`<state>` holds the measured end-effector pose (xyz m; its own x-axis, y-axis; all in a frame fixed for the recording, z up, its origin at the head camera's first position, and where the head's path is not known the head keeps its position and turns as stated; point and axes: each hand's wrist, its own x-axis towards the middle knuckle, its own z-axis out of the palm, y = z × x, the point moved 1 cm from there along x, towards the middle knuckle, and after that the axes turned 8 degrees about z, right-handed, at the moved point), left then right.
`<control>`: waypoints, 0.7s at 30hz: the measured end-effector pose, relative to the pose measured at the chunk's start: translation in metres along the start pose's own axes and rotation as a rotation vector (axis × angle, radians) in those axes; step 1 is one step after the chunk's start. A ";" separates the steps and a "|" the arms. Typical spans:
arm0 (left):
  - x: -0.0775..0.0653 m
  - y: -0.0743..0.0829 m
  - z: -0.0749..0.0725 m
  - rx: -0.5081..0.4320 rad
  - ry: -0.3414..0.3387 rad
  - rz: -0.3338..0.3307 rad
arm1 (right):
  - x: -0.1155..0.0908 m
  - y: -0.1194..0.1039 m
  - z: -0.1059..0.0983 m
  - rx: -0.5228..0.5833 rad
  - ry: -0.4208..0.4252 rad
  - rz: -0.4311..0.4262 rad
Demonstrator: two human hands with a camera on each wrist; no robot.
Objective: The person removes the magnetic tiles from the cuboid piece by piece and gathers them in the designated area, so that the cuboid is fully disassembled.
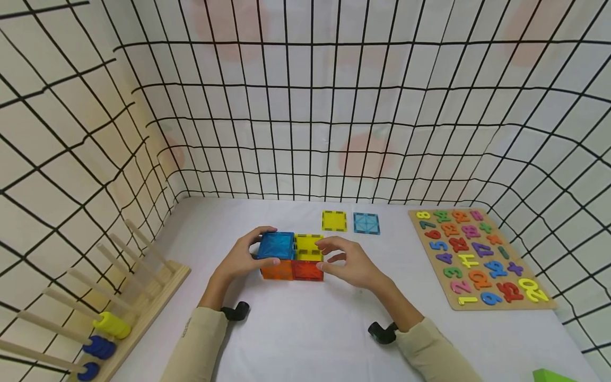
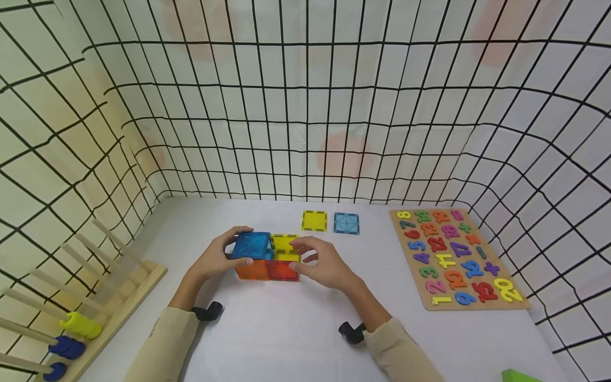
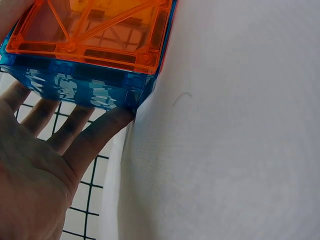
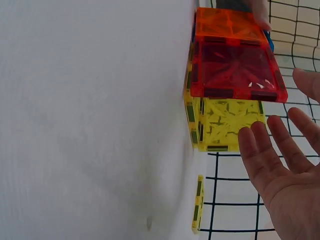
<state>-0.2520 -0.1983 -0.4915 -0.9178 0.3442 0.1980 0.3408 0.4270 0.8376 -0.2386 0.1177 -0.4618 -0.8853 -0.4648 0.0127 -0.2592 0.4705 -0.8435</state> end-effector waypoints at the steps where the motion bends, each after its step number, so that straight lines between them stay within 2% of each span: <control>1: 0.000 0.000 0.000 0.000 0.001 -0.001 | 0.000 -0.001 0.001 0.004 -0.001 0.001; 21: -0.001 0.003 -0.001 0.015 -0.003 -0.023 | 0.004 0.003 0.023 0.011 -0.027 -0.002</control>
<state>-0.2502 -0.1982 -0.4891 -0.9246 0.3371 0.1773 0.3230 0.4470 0.8342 -0.2340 0.1006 -0.4768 -0.8741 -0.4858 0.0001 -0.2567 0.4617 -0.8491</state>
